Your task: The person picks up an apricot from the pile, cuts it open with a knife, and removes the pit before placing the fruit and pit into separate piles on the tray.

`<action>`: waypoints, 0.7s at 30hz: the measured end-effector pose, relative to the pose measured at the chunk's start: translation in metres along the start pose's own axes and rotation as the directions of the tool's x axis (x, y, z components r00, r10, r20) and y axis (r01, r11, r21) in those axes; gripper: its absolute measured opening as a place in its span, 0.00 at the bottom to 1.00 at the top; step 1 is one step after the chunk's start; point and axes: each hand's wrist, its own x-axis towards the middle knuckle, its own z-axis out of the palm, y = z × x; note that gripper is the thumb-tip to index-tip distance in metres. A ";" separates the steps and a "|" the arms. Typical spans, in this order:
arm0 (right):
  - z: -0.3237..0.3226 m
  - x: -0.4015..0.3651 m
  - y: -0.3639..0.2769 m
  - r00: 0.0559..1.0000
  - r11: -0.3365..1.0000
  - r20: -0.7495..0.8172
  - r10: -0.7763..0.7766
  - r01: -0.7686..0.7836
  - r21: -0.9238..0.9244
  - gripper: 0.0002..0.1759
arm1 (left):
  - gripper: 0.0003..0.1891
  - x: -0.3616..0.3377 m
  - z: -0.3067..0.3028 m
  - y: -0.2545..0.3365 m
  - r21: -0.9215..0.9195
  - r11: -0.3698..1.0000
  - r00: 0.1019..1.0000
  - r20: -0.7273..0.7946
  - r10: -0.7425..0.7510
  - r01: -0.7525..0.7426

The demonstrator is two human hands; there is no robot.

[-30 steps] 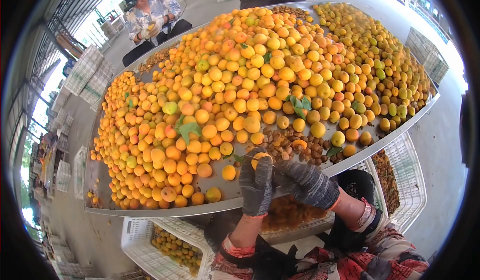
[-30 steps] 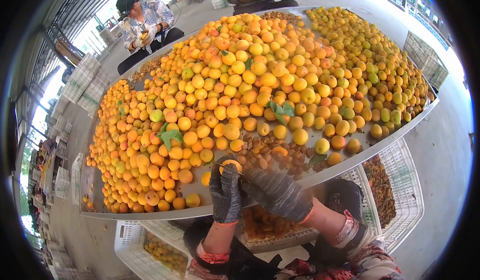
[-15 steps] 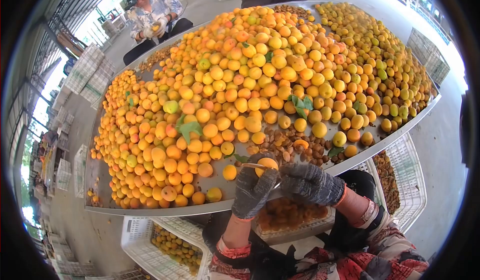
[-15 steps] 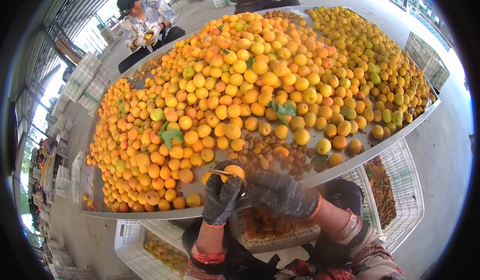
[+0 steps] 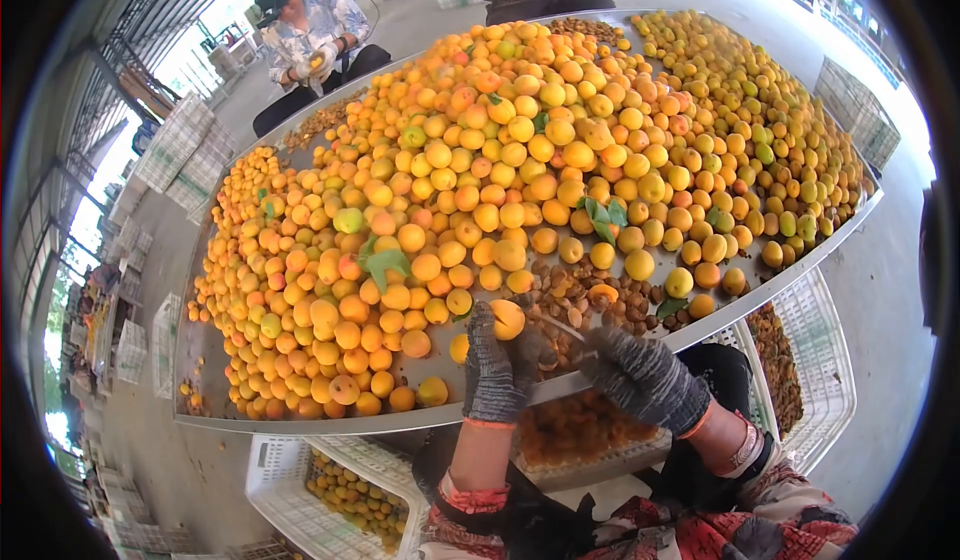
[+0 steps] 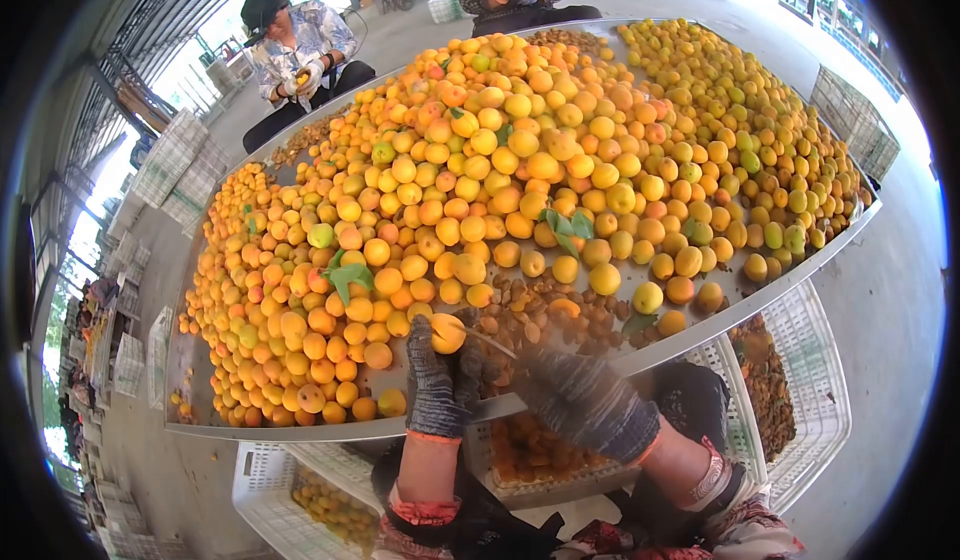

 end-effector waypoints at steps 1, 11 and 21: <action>0.005 -0.002 0.001 0.990 0.985 -0.023 -0.140 0.137 -0.109 0.14 | 0.28 -0.001 0.004 0.000 -0.003 1.000 1.000 -0.024 -0.002 0.002; 0.019 -0.002 0.007 0.979 0.953 0.093 -0.183 0.200 -0.228 0.15 | 0.27 0.008 0.010 -0.005 -0.163 0.986 0.956 -0.281 -0.089 0.044; 0.021 0.009 0.003 0.961 0.911 0.026 -0.274 0.268 -0.315 0.15 | 0.33 -0.001 0.016 -0.008 -0.084 0.978 0.970 -0.141 -0.199 0.189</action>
